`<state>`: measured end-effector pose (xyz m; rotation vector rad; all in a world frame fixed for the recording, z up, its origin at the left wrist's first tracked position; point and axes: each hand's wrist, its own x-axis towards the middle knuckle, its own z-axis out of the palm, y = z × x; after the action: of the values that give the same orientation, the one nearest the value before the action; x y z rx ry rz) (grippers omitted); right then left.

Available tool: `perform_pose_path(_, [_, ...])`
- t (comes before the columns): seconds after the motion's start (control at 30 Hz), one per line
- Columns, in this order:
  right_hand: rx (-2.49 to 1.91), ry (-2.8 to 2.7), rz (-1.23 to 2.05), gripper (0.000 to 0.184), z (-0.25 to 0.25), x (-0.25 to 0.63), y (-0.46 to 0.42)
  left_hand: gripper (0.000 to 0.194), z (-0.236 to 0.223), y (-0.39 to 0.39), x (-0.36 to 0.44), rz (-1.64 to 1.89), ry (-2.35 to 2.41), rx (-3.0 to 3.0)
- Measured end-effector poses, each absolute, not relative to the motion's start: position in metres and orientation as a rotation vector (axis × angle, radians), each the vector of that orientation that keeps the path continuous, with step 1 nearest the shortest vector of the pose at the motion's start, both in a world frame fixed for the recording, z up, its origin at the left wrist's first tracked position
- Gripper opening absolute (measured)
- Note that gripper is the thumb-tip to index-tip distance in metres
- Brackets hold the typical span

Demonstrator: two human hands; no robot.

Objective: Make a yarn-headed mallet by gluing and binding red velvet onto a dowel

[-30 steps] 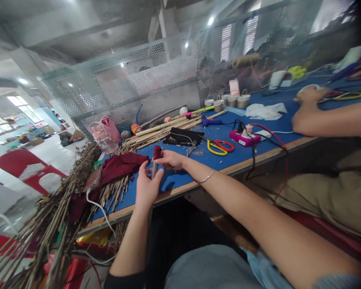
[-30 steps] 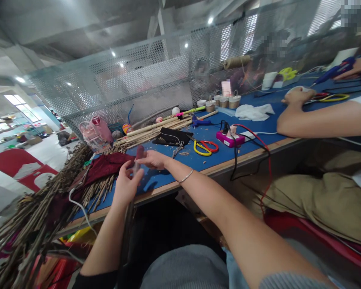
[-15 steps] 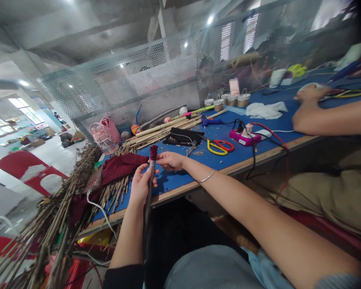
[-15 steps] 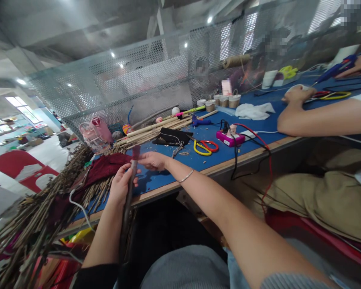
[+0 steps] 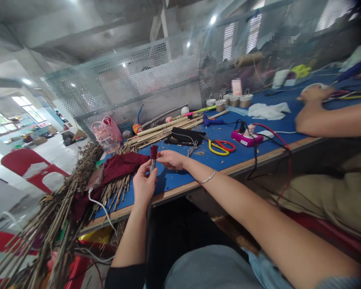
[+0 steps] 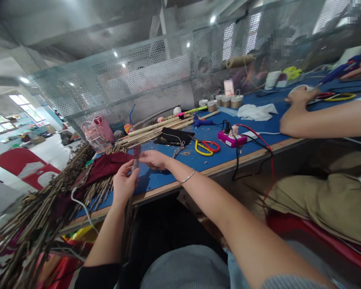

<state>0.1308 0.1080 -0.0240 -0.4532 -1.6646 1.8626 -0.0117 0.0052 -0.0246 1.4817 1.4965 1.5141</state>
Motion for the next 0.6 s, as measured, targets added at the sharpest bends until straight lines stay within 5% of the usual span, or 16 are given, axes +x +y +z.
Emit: perform_pose_path(0.6, [-0.485,-1.748,1.771,0.016,-0.024,0.1368,0.1123,0.048,-0.0187,0.0021,-0.0095,1.475,1.557,1.472])
